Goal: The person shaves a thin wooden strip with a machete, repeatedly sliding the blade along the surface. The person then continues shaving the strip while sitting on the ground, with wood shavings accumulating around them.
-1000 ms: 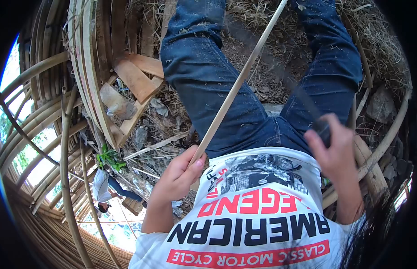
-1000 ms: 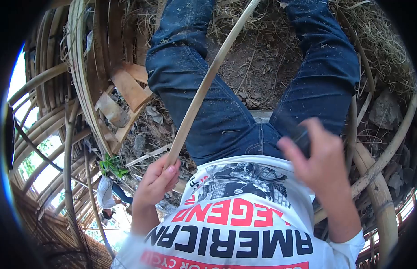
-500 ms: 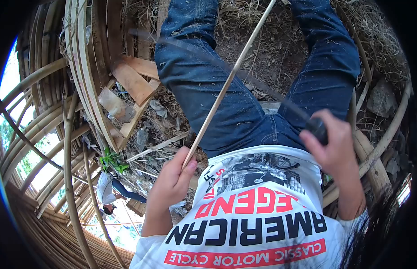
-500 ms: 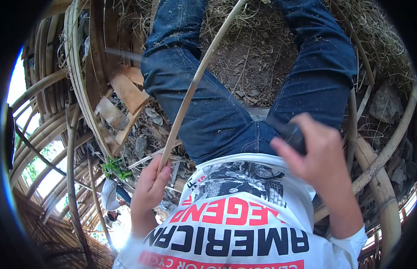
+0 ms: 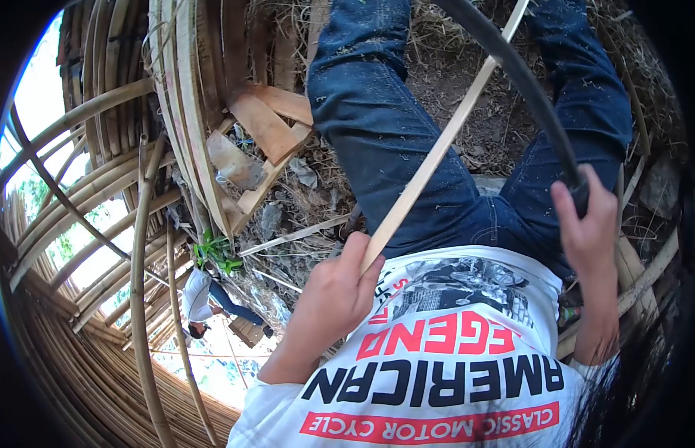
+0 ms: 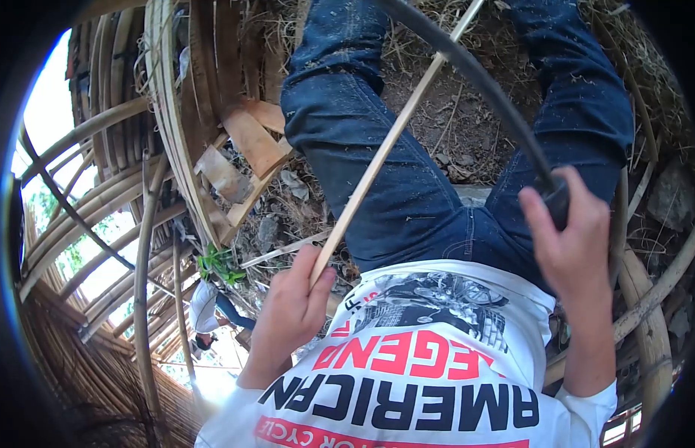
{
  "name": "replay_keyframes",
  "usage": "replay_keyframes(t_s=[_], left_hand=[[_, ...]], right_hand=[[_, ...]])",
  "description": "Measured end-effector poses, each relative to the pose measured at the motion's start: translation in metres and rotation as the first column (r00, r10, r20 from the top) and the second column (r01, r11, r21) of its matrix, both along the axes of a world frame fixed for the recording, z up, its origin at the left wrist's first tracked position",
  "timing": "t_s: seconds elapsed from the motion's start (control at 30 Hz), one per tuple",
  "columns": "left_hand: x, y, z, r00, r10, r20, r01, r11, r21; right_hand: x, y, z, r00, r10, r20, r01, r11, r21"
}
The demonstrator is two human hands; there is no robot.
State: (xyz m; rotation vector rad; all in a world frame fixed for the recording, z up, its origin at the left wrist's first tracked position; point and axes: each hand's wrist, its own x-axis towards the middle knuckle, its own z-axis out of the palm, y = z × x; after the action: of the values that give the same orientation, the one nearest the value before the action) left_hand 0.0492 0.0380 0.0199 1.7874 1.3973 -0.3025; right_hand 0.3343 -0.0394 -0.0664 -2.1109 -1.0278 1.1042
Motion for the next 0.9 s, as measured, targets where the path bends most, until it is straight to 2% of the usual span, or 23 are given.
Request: replay_keyframes(t_s=[0.1, 0.13, 0.2, 0.23, 0.27, 0.37, 0.47, 0.53, 0.6, 0.67, 0.73, 0.8, 0.9], left_hand=[[0.001, 0.005, 0.002, 0.999, 0.044, -0.016, -0.044, 0.999, -0.022], [0.0, 0.006, 0.003, 0.997, 0.072, -0.025, -0.073, 0.997, -0.022], [0.0, 0.006, 0.004, 0.996, 0.084, -0.038, -0.085, 0.996, -0.031], [0.0, 0.004, 0.004, 0.998, 0.055, -0.037, -0.056, 0.998, -0.022], [-0.002, 0.001, 0.005, 0.999, 0.028, -0.038, -0.029, 1.0, -0.012], [-0.004, -0.007, 0.0, 0.999, 0.047, -0.02, -0.047, 0.998, -0.036], [0.0, 0.003, 0.001, 0.998, 0.059, -0.024, -0.06, 0.998, -0.025], [-0.002, 0.006, 0.002, 0.995, 0.092, -0.049, -0.092, 0.996, 0.003], [-0.001, 0.006, 0.002, 0.996, 0.086, -0.034, -0.086, 0.996, 0.01], [-0.001, 0.005, 0.001, 0.998, 0.058, 0.0, -0.058, 0.998, 0.021], [0.002, 0.004, 0.002, 0.997, 0.069, -0.016, -0.069, 0.998, 0.0], [0.003, 0.005, -0.003, 0.995, 0.097, -0.009, -0.097, 0.995, -0.009], [0.0, 0.01, 0.0, 0.995, 0.095, -0.016, -0.095, 0.995, -0.013]], right_hand=[[-0.029, -0.014, 0.01, 0.994, 0.102, -0.041, -0.094, 0.984, 0.153], [-0.034, -0.017, 0.014, 0.985, 0.162, -0.057, -0.152, 0.976, 0.153], [-0.018, -0.016, 0.003, 0.971, 0.239, 0.007, -0.236, 0.953, 0.19], [-0.009, -0.013, -0.007, 0.984, 0.167, 0.069, -0.178, 0.961, 0.211], [-0.001, -0.004, -0.005, 0.996, 0.076, 0.041, -0.081, 0.989, 0.123], [0.002, 0.007, -0.006, 0.999, -0.024, 0.046, 0.021, 0.997, 0.068], [-0.019, -0.007, 0.0, 0.997, 0.081, -0.001, -0.08, 0.98, 0.183], [-0.028, -0.015, 0.006, 0.983, 0.182, -0.012, -0.178, 0.97, 0.166], [-0.008, -0.012, -0.01, 0.981, 0.179, 0.071, -0.19, 0.959, 0.211], [0.006, -0.002, -0.013, 1.0, 0.011, 0.013, -0.012, 0.997, 0.077], [0.005, 0.002, -0.009, 0.998, 0.006, 0.062, -0.009, 0.999, 0.05], [-0.018, -0.009, -0.004, 0.999, 0.032, -0.044, -0.027, 0.992, 0.123], [-0.029, -0.017, 0.006, 0.978, 0.21, 0.008, -0.207, 0.955, 0.211]])
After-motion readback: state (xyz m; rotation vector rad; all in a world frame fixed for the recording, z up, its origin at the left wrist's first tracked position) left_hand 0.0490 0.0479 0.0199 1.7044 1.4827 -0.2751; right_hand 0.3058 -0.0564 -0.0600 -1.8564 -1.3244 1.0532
